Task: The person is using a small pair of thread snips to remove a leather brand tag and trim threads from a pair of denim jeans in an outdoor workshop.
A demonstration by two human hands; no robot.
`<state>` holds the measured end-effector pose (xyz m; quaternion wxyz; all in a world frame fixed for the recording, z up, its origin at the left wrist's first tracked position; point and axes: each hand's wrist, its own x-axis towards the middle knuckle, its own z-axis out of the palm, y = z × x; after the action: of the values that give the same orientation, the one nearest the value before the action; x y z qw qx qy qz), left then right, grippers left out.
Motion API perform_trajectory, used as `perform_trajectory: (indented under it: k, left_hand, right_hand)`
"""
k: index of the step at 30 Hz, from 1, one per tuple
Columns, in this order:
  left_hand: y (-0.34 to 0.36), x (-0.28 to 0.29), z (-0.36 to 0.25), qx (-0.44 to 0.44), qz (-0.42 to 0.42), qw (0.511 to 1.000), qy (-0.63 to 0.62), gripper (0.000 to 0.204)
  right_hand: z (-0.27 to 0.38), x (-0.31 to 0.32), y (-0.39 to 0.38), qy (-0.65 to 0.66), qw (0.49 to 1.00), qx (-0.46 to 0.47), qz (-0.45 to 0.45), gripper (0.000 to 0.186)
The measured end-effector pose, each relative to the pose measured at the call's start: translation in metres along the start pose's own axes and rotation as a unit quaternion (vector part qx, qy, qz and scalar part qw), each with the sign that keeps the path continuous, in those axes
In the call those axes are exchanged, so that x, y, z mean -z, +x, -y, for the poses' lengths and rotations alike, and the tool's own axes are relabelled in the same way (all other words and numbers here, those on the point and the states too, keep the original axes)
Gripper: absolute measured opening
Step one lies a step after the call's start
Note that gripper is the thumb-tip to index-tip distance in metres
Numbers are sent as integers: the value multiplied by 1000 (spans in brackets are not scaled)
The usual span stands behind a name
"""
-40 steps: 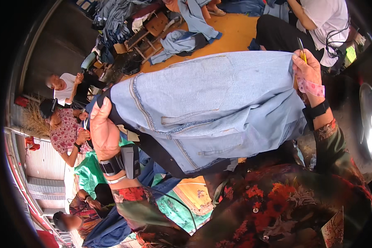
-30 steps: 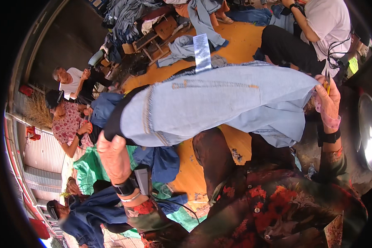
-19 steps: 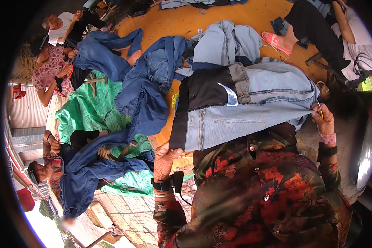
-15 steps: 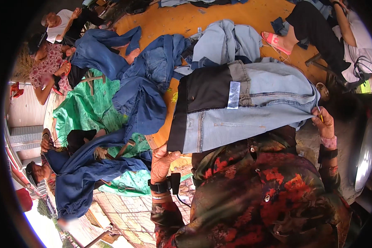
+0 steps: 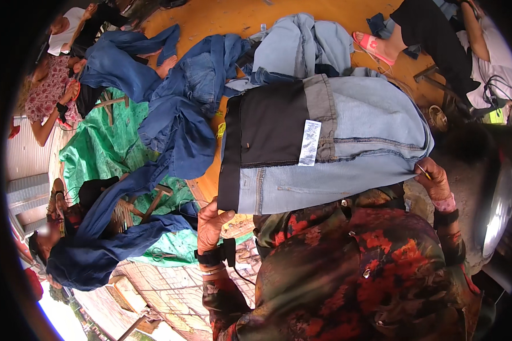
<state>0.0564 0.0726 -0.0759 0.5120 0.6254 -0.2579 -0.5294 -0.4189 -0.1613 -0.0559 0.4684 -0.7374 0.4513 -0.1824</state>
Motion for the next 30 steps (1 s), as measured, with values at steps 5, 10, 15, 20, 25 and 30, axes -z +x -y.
perform_trajectory:
  k: [5,10,15,20,25,30]
  left_hand:
    - [14,-8,14,18,-20,999,-31,33]
    - [10,-17,-7,25,-41,999,25,29]
    - [11,-20,-8,21,-77,994,77,24]
    - [10,-47,-51,-171,-218,937,214,19]
    - [38,-114,-96,-193,-90,947,239,14]
    - [74,-158,-91,-263,-44,844,466,15]
  right_hand:
    - [18,14,-1,53,998,-21,8,20]
    - [38,31,-1,123,989,-62,-44,14]
    - [63,15,15,151,987,-34,-42,12]
    - [76,-8,32,181,983,-9,-3,9]
    - [90,-32,48,147,989,5,3,10]
    - [96,-52,67,117,993,26,18,10]
